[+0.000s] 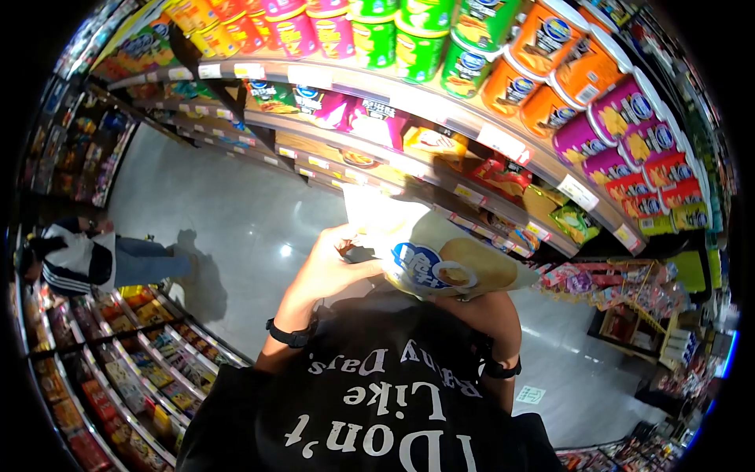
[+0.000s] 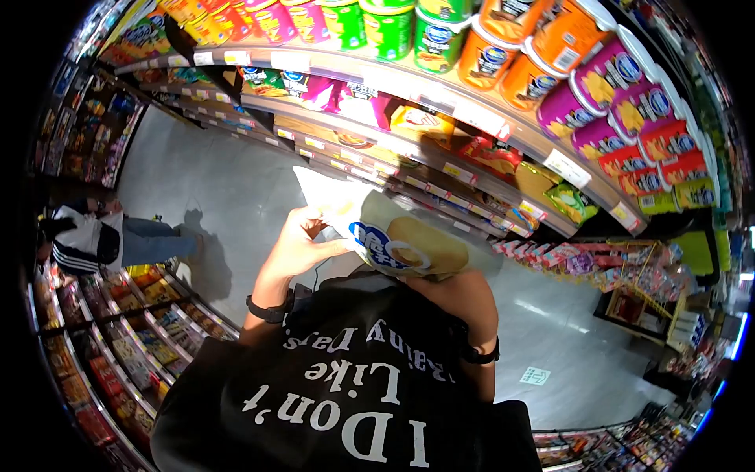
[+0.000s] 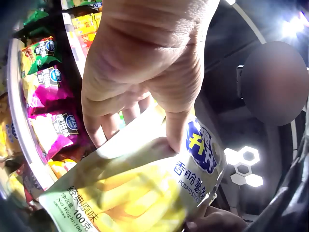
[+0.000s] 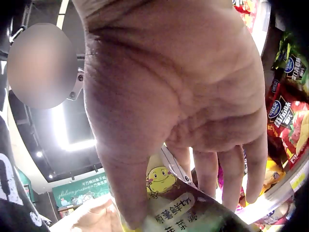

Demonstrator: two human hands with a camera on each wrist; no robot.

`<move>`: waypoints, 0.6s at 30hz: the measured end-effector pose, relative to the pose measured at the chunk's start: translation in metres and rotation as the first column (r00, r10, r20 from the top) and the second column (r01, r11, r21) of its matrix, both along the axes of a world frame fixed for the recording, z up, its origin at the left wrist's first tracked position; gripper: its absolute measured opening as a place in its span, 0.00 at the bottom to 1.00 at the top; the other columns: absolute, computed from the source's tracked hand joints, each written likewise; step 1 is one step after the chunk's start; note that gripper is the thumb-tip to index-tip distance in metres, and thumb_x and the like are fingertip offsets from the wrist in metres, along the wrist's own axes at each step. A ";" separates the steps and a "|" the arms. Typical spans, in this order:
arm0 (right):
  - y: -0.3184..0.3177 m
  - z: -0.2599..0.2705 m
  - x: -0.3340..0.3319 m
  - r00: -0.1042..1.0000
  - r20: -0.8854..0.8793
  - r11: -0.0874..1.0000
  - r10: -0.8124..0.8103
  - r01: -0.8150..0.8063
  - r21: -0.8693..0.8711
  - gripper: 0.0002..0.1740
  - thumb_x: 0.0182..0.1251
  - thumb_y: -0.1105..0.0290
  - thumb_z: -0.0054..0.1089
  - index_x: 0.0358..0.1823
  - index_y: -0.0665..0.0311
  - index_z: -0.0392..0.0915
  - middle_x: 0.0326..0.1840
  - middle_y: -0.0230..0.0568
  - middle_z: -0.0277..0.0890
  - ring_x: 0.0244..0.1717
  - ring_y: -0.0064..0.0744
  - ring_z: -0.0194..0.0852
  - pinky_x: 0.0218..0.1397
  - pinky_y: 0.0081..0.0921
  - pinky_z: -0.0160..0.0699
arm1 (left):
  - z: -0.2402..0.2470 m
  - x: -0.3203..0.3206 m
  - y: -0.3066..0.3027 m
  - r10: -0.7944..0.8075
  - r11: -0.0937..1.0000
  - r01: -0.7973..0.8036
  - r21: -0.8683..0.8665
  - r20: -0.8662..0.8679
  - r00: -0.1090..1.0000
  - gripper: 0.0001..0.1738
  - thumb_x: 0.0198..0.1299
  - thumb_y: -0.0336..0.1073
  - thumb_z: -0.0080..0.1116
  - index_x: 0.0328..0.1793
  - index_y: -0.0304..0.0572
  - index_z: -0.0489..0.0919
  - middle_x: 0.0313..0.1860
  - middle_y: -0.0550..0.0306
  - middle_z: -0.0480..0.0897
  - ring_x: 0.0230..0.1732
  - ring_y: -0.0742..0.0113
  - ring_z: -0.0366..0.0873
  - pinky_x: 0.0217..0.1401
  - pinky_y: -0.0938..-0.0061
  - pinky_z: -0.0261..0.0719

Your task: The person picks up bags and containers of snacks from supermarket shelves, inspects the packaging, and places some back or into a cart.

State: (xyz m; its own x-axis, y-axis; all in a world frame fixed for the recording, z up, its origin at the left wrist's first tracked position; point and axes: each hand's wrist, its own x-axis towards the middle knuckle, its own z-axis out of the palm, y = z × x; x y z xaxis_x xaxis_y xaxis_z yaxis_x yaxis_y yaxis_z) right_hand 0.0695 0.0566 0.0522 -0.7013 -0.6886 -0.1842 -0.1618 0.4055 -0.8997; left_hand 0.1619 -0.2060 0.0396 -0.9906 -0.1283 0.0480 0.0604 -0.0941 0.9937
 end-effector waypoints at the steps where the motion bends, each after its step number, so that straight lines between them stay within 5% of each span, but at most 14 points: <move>1: -0.004 -0.001 -0.001 1.000 0.017 0.999 0.021 -0.022 0.035 0.28 0.54 0.68 0.77 0.56 0.66 0.78 0.54 0.42 0.82 0.53 0.33 0.80 0.56 0.30 0.78 | -0.001 0.003 -0.002 0.023 1.000 -0.023 -0.020 0.001 1.000 0.29 0.52 0.20 0.71 0.62 0.35 0.78 0.56 0.57 0.83 0.54 0.72 0.79 0.63 0.72 0.74; 8: -0.042 0.001 -0.015 0.973 -0.080 0.973 0.216 -0.207 0.102 0.29 0.57 0.65 0.74 0.60 0.63 0.76 0.54 0.44 0.83 0.53 0.38 0.82 0.55 0.29 0.77 | -0.020 0.023 -0.033 0.169 0.983 -0.158 -0.093 0.114 0.979 0.21 0.53 0.19 0.67 0.55 0.33 0.82 0.48 0.59 0.87 0.47 0.77 0.79 0.53 0.77 0.78; 10: -0.057 -0.001 -0.019 0.975 0.045 0.976 0.217 -0.216 -0.022 0.24 0.61 0.70 0.69 0.60 0.65 0.77 0.54 0.47 0.83 0.52 0.39 0.82 0.55 0.29 0.77 | -0.025 0.026 -0.043 0.213 0.974 -0.201 -0.110 0.117 0.970 0.20 0.53 0.20 0.67 0.54 0.33 0.83 0.46 0.58 0.87 0.46 0.76 0.80 0.53 0.76 0.78; 14: -0.086 -0.015 -0.027 0.959 0.075 0.961 0.274 -0.276 0.017 0.20 0.63 0.75 0.66 0.58 0.67 0.78 0.53 0.48 0.83 0.50 0.37 0.83 0.54 0.28 0.77 | -0.051 0.037 -0.073 0.309 0.930 -0.271 -0.249 0.130 0.942 0.17 0.55 0.22 0.67 0.53 0.34 0.84 0.44 0.56 0.87 0.45 0.73 0.80 0.54 0.75 0.76; 15: -0.096 -0.018 -0.026 0.963 0.057 0.964 0.262 -0.264 0.028 0.19 0.64 0.75 0.65 0.57 0.68 0.79 0.51 0.48 0.83 0.49 0.35 0.83 0.53 0.28 0.77 | -0.059 0.043 -0.083 0.297 0.935 -0.241 -0.262 0.203 0.933 0.18 0.56 0.20 0.65 0.55 0.31 0.82 0.51 0.55 0.86 0.51 0.70 0.80 0.61 0.72 0.75; 18: -0.130 -0.036 -0.025 0.957 0.128 0.960 0.259 -0.269 0.073 0.16 0.68 0.71 0.62 0.55 0.68 0.80 0.48 0.46 0.85 0.48 0.31 0.83 0.52 0.26 0.77 | -0.087 0.049 -0.108 0.334 0.941 -0.305 -0.149 0.244 0.910 0.19 0.57 0.21 0.63 0.57 0.32 0.81 0.52 0.56 0.86 0.52 0.71 0.79 0.61 0.72 0.75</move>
